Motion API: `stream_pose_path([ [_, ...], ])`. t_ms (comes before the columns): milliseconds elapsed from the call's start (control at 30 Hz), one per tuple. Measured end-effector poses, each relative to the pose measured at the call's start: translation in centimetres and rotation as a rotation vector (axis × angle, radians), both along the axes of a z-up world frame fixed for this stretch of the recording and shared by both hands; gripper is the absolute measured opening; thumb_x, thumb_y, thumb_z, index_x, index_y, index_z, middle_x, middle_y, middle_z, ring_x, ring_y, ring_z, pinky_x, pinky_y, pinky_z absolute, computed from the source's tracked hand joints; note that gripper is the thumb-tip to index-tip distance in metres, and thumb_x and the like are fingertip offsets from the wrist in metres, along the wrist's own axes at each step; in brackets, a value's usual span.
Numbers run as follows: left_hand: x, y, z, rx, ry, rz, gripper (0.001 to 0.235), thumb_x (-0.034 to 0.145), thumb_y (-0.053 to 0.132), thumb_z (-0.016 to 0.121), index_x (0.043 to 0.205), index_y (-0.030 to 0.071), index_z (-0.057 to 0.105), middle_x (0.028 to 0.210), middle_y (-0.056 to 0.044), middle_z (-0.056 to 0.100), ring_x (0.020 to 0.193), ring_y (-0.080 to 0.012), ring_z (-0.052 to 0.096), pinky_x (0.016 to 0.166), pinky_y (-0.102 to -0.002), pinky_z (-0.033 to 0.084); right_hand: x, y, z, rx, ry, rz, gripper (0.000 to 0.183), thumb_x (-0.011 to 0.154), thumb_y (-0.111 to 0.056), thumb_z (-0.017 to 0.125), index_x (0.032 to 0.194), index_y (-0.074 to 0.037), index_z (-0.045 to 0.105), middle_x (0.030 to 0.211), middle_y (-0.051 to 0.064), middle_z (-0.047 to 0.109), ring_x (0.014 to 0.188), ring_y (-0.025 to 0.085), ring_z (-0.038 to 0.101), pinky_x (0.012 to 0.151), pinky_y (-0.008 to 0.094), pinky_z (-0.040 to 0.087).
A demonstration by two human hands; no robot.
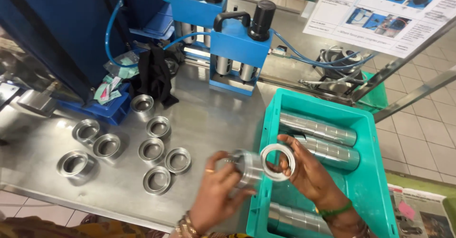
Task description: Organizing and inspecting cylindrical and ring-shaped metal components at a workbench.
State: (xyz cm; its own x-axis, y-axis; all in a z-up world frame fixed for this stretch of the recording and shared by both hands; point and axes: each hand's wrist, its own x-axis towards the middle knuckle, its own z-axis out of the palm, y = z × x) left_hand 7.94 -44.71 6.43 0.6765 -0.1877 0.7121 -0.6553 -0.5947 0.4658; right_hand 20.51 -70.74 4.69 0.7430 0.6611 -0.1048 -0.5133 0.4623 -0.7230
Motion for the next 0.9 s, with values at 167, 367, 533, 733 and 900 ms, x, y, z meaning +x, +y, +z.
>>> stream_pose_path([
  [167, -2.2, 4.4, -7.0, 0.045, 0.346, 0.218, 0.028, 0.076, 0.027, 0.085, 0.092, 0.007, 0.072, 0.105, -0.008, 0.068, 0.117, -0.0411, 0.050, 0.093, -0.056, 0.042, 3.3, 3.7, -2.3, -0.149, 0.060, 0.006, 0.041, 0.100, -0.024, 0.060, 0.135, -0.005, 0.052, 0.086, 0.007, 0.065, 0.073, 0.012, 0.063, 0.062, 0.024, 0.049],
  [367, -3.9, 5.3, -10.8, 0.404, 0.526, 0.368, 0.030, 0.076, 0.031, 0.081, 0.096, 0.010, 0.069, 0.109, -0.004, 0.066, 0.122, -0.0300, 0.053, 0.110, -0.068, 0.025, 3.9, 11.7, -3.2, -0.959, -0.638, 0.280, 0.038, 0.093, -0.013, 0.062, 0.129, -0.009, 0.051, 0.087, 0.014, 0.066, 0.076, 0.021, 0.065, 0.071, 0.035, 0.052],
  [533, -2.0, 3.5, -9.4, 0.211, 0.366, 0.580, 0.056, 0.074, 0.036, 0.080, 0.122, 0.012, 0.066, 0.136, -0.013, 0.052, 0.128, -0.0338, 0.044, 0.107, -0.068, 0.023, 6.2, 16.0, -7.6, -1.130, -1.212, 0.462, 0.037, 0.091, -0.015, 0.054, 0.127, -0.010, 0.048, 0.104, 0.020, 0.071, 0.098, 0.037, 0.069, 0.085, 0.046, 0.053],
  [733, 0.0, 2.6, -12.8, 0.332, 0.469, 0.642, 0.053, 0.080, 0.046, 0.074, 0.119, 0.011, 0.064, 0.153, -0.014, 0.044, 0.145, -0.0358, 0.033, 0.110, -0.071, 0.016, 7.0, 14.3, -9.7, -1.007, -1.483, 0.420, 0.028, 0.097, -0.027, 0.061, 0.119, -0.010, 0.058, 0.111, 0.018, 0.071, 0.105, 0.039, 0.067, 0.089, 0.047, 0.052],
  [900, 0.5, 4.9, -13.3, 0.327, 0.483, 0.713, 0.046, 0.081, 0.048, 0.073, 0.114, 0.015, 0.068, 0.155, -0.013, 0.044, 0.144, -0.0286, 0.040, 0.111, -0.071, 0.017, 8.1, 4.9, 0.1, -1.363, -1.183, -0.127, 0.036, 0.096, -0.040, 0.060, 0.112, -0.009, 0.069, 0.104, 0.013, 0.075, 0.099, 0.031, 0.074, 0.087, 0.040, 0.057],
])
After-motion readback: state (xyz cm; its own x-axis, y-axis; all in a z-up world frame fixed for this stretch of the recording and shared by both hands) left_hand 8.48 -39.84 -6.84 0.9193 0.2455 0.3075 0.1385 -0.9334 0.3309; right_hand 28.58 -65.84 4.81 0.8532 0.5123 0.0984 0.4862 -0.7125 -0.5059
